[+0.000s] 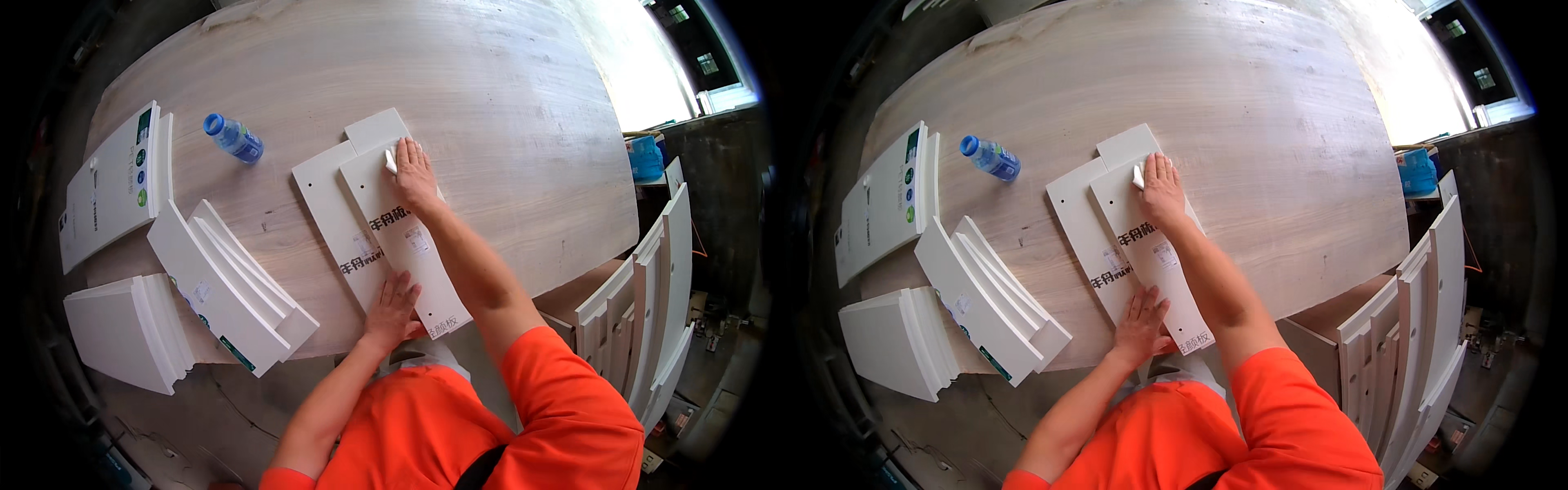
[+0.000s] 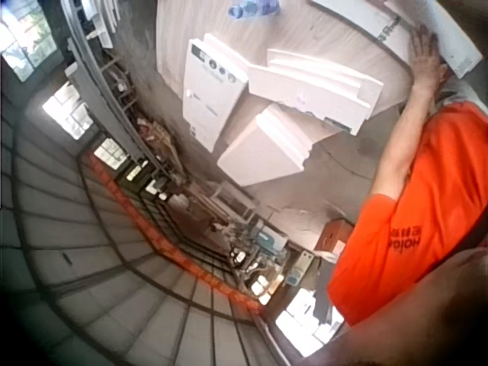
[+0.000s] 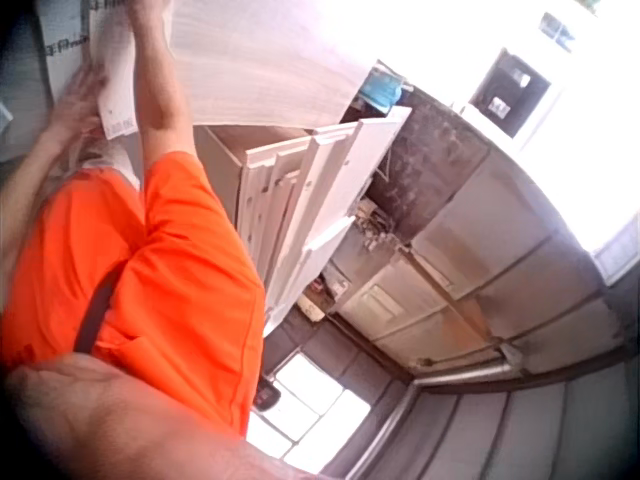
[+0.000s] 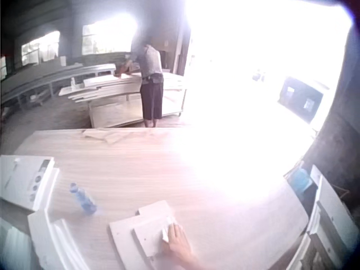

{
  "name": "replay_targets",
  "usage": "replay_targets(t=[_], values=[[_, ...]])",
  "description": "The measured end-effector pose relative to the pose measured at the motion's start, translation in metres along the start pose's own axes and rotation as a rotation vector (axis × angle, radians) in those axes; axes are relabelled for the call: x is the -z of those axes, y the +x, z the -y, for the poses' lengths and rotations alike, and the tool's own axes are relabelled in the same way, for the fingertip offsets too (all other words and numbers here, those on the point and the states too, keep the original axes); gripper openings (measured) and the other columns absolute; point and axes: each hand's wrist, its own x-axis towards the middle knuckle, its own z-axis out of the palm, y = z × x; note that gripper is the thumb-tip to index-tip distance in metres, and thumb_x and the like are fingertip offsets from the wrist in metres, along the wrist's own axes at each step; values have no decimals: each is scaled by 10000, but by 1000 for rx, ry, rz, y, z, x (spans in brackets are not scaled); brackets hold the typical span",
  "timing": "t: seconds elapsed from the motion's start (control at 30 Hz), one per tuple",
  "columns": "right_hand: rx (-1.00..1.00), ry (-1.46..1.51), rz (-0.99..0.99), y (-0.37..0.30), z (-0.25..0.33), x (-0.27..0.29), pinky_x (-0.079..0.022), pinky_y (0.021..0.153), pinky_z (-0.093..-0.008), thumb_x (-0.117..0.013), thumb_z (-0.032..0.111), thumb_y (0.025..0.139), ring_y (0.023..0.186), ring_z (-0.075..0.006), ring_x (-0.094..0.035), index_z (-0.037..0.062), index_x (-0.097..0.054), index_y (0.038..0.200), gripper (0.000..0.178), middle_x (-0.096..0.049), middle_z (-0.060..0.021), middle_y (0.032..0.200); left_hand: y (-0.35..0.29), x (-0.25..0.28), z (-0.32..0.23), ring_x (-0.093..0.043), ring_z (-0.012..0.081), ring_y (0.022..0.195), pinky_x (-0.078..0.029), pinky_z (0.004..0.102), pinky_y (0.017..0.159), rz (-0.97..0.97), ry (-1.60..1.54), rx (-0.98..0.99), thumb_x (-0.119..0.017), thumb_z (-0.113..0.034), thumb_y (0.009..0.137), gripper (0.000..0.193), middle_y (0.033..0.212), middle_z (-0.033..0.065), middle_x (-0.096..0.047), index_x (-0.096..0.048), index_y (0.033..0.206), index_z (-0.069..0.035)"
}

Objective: The person wipes white rectangular panels with a cloth on a table, then carries them to a machine. They place the panels on the machine bed, operate the controls, and use a tool to adjust the panels before removing them and returning to the table.

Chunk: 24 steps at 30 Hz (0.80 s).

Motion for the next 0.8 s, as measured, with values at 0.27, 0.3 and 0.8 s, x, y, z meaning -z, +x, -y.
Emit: replay_targets(t=[0.27,0.3,0.8], values=[[-248,32,36,-306,-46,51,-319,1202,-495,-640,157,910,1457,-437,-400,-71,-376,1534,715,-418,-292,1558,-1,-17,0,-173,462,1563,-239,530,1263,-66,-29,-22,-868,-449,740,943,1670,207,-269,-479,1536,-128],[-298,59,13,-315,-47,57,-363,1168,-493,-645,149,909,1415,-434,-451,-65,-401,1520,692,-463,-287,1524,1,-20,-6,-159,466,1566,-231,529,1265,-64,-25,-25,-867,-452,743,946,1674,211,-256,-473,1541,-132],[-160,202,-79,-290,-36,164,-523,745,-424,-830,124,779,846,-319,-648,67,-625,1015,318,-662,-114,942,26,14,-26,-546,317,1344,-418,450,1144,-332,-1394,258,-793,-487,901,843,1515,141,-509,-436,1521,-41]])
